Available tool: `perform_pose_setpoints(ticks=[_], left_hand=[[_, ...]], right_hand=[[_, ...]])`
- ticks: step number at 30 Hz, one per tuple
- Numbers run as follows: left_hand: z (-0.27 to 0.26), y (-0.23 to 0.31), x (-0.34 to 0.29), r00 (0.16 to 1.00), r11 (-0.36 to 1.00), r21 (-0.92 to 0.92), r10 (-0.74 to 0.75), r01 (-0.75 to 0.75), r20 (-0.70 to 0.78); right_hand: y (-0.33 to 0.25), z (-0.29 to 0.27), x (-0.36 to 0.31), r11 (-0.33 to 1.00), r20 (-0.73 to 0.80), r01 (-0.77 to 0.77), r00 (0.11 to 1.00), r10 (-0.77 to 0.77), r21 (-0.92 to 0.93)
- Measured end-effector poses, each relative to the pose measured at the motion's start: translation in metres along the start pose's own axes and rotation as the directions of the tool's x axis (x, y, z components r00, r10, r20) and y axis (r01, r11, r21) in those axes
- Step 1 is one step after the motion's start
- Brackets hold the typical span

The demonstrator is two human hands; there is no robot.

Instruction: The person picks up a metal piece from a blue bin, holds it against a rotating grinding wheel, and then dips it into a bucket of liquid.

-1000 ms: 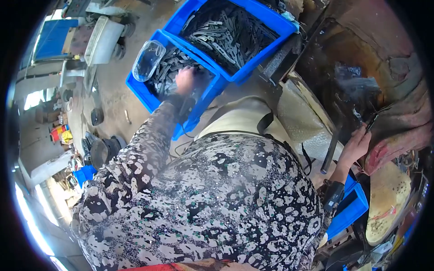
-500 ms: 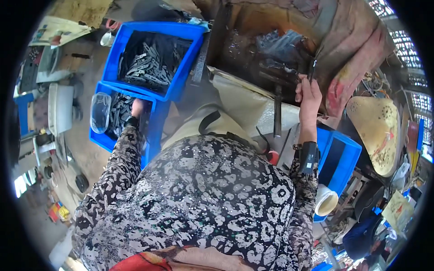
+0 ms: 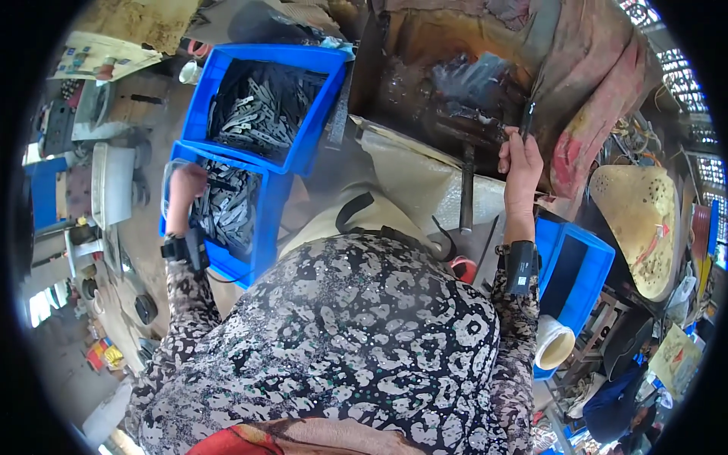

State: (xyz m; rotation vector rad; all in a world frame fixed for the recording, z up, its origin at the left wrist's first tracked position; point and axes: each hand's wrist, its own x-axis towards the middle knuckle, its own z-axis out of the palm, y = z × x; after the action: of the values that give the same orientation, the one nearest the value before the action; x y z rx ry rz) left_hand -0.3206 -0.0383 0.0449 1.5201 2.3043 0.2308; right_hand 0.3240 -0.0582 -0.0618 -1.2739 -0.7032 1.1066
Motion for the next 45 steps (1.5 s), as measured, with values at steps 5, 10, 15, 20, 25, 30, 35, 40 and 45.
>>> perform_pose_setpoints(ticks=[5, 10, 15, 20, 25, 30, 35, 40, 45], left_hand=[[-0.034, 0.179, -0.03, 0.974, 0.721, -0.656, 0.192, -0.222, -0.119], [0.066, 0.309, -0.002, 0.772, 0.44, -0.893, 0.598, -0.093, 0.214], [0.22, 0.34, 0.015, 0.619, 0.306, -0.926, 0.689, 0.223, 0.377], [0.244, 0.335, 0.025, 0.672, 0.439, -0.889, 0.62, 0.131, 0.405], [0.264, 0.317, 0.037, 0.554, 0.582, -0.474, 0.804, -0.661, 0.215], [0.264, 0.322, 0.027, 0.252, 0.261, -0.157, 0.965, -0.953, 0.077], [0.257, 0.325, 0.022, 0.233, 0.259, -0.128, 0.955, -0.957, 0.184], [0.253, 0.326, 0.024, 0.181, 0.204, -0.082, 0.956, -0.975, 0.23], [0.274, 0.31, 0.037, 0.131, 0.137, -0.051, 0.985, -0.989, 0.109]], right_hand=[[0.01, -0.003, 0.003, 1.0, -0.009, 0.008, 1.0, -0.008, -0.001], [0.004, 0.008, 0.007, 0.997, -0.024, 0.037, 0.999, -0.039, -0.067], [0.011, 0.014, -0.003, 0.967, 0.039, 0.086, 0.996, -0.079, -0.242], [0.004, 0.05, 0.001, 0.925, 0.073, 0.111, 0.993, -0.091, -0.364], [0.008, 0.056, 0.007, 0.903, 0.117, 0.175, 0.983, -0.139, -0.393], [0.013, 0.046, 0.013, 0.859, 0.089, 0.233, 0.972, -0.217, -0.455], [0.013, 0.048, 0.011, 0.837, 0.095, 0.237, 0.971, -0.219, -0.493], [0.01, 0.05, 0.009, 0.798, 0.132, 0.253, 0.967, -0.216, -0.548], [-0.012, 0.068, -0.023, 0.861, 0.165, 0.248, 0.967, -0.194, -0.444]])
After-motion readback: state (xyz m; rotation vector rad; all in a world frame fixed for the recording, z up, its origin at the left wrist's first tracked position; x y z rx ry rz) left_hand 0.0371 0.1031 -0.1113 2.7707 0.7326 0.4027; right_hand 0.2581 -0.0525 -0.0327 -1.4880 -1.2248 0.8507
